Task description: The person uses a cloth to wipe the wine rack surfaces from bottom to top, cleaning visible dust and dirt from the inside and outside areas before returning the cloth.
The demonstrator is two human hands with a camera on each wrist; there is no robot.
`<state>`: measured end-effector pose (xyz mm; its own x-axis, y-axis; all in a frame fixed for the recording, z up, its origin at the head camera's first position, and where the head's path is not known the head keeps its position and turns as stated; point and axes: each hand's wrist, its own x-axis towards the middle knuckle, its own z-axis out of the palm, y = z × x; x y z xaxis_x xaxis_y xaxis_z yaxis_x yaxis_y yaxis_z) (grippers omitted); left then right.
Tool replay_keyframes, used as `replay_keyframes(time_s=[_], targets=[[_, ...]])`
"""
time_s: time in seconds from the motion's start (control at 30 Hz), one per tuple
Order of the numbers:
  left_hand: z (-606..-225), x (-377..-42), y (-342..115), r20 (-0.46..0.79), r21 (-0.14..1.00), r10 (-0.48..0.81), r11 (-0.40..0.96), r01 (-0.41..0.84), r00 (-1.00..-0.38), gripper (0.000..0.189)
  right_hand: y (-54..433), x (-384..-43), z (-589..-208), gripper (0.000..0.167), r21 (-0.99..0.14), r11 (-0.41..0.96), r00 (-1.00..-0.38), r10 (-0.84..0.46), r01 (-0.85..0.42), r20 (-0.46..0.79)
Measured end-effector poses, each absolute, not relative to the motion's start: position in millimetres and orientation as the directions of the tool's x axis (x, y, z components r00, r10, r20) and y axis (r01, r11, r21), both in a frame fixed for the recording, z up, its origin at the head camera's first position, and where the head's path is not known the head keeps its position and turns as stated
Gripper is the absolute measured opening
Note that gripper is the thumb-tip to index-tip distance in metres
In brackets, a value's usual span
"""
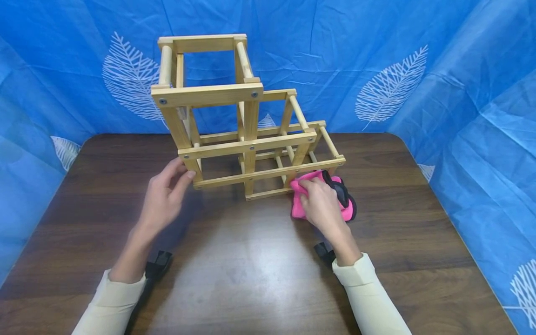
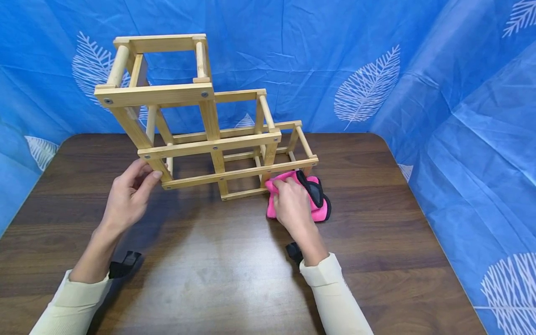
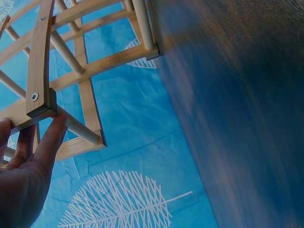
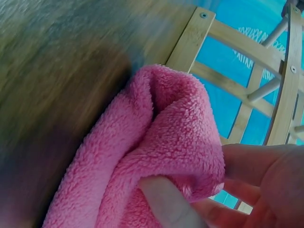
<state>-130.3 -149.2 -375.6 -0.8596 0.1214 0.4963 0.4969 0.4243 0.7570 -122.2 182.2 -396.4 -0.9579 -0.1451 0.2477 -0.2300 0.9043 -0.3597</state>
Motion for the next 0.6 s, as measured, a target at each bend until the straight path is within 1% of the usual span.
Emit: replay_keyframes(time_s=[0.2, 0.6], targets=[[-376.5, -130.7, -149.1, 0.505, 0.754, 0.123, 0.419, 0.506, -0.854, 0.037, 178.6, -120.3, -398.2, 0.028, -0.310, 0.912, -0.945, -0.185, -0.267, 0.269], [-376.8, -130.6, -149.3, 0.513, 0.744, 0.112, 0.437, 0.506, -0.851, 0.034, 167.0, -115.8, -398.6, 0.025, -0.313, 0.908, -0.947, -0.206, -0.280, 0.247]])
